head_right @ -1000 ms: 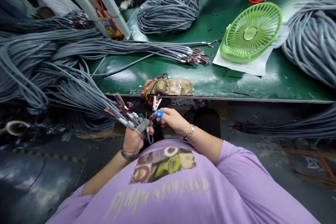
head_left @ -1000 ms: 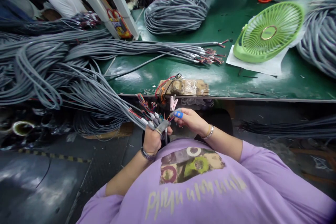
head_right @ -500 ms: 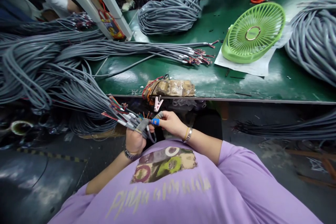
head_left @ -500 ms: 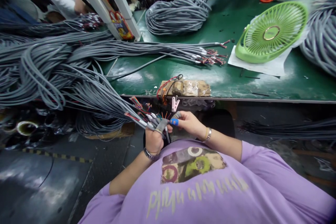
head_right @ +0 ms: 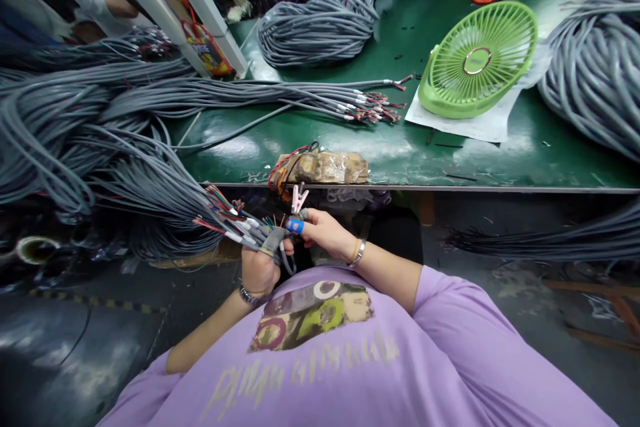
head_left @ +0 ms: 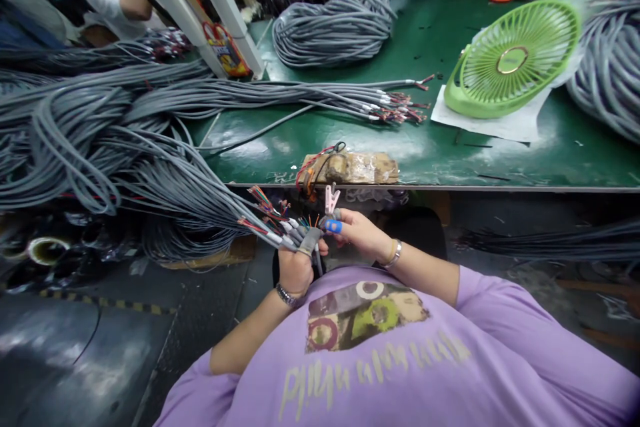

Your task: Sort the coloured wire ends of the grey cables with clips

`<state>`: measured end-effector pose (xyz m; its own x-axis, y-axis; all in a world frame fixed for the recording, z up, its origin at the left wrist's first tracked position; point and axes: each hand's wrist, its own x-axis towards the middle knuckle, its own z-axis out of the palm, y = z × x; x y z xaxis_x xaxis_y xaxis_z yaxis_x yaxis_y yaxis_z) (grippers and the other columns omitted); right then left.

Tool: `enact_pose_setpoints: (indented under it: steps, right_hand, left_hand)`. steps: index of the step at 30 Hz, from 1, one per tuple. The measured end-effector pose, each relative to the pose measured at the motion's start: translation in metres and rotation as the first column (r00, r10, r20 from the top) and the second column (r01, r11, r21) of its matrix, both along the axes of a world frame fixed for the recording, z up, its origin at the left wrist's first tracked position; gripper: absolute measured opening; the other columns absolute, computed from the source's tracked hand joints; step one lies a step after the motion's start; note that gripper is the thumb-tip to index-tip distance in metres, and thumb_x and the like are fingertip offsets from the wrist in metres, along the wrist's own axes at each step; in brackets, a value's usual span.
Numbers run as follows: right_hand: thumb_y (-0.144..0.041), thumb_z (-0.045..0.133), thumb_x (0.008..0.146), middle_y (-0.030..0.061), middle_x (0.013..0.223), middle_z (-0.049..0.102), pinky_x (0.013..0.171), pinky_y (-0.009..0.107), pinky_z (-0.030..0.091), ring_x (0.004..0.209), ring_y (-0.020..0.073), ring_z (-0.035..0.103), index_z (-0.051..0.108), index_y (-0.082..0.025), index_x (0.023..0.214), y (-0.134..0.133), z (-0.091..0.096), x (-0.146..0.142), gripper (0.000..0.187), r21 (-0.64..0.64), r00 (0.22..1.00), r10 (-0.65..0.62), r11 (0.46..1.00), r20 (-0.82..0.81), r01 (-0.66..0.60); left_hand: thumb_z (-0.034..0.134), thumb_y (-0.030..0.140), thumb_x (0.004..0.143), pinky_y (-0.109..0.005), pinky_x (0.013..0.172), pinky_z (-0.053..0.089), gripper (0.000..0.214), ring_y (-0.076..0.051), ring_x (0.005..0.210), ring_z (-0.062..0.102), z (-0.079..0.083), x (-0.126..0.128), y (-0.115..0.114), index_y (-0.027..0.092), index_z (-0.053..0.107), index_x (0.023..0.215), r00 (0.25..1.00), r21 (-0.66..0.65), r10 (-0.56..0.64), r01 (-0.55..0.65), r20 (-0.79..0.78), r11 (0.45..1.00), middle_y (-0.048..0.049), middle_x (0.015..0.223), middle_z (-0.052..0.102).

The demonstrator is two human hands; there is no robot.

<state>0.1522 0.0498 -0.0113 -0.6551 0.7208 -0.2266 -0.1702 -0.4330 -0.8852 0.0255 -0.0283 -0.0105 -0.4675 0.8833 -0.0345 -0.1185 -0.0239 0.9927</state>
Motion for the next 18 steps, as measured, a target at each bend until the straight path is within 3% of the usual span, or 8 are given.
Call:
enact_pose_setpoints:
  steps: [6,11,14,18]
  right_hand:
    - [-0.043,0.080,0.059,-0.0028,0.061,0.055,0.047,0.020,0.034,0.050,0.0063,0.046,0.056,-0.015,0.073,-0.001,0.002,-0.014,0.040,-0.068,0.998,-0.066,0.996,-0.009,0.066]
    - [-0.038,0.079,0.059,-0.0079,0.049,0.043,0.042,0.018,0.030,0.043,0.0039,0.035,0.049,-0.016,0.065,0.001,-0.002,-0.017,0.037,-0.166,0.989,-0.147,0.976,-0.031,0.140]
    - [-0.034,0.079,0.059,-0.0066,0.053,0.048,0.043,0.018,0.034,0.045,0.0044,0.038,0.051,-0.016,0.067,0.002,-0.005,-0.010,0.034,-0.263,0.989,-0.110,0.961,-0.097,0.081]
    - [-0.032,0.076,0.063,0.0017,0.083,0.065,0.059,0.023,0.049,0.062,0.0088,0.055,0.063,-0.016,0.089,0.002,-0.005,0.003,0.033,-0.362,0.972,0.010,0.927,-0.236,-0.098]
  left_hand:
    - [0.067,0.033,0.079,-0.025,0.053,0.049,0.024,-0.013,0.051,0.060,-0.006,-0.004,-0.006,0.016,0.066,0.062,0.991,-0.029,-0.114,0.112,-0.071,0.993,-0.0009,0.056,0.065]
    - [0.067,0.033,0.078,-0.025,0.052,0.049,0.022,-0.013,0.050,0.059,-0.004,-0.005,-0.011,0.016,0.067,0.065,0.983,-0.062,-0.154,0.149,-0.101,0.987,-0.0010,0.058,0.066]
    - [0.068,0.034,0.077,-0.024,0.050,0.048,0.023,-0.013,0.049,0.058,-0.001,-0.005,-0.010,0.016,0.066,0.063,0.994,-0.054,-0.088,0.085,-0.057,0.995,-0.0003,0.054,0.064]
    - [0.067,0.035,0.076,-0.024,0.049,0.048,0.025,-0.012,0.046,0.056,0.000,-0.005,-0.007,0.016,0.064,0.059,0.997,-0.049,-0.079,0.078,-0.020,0.996,-0.0003,0.052,0.062]
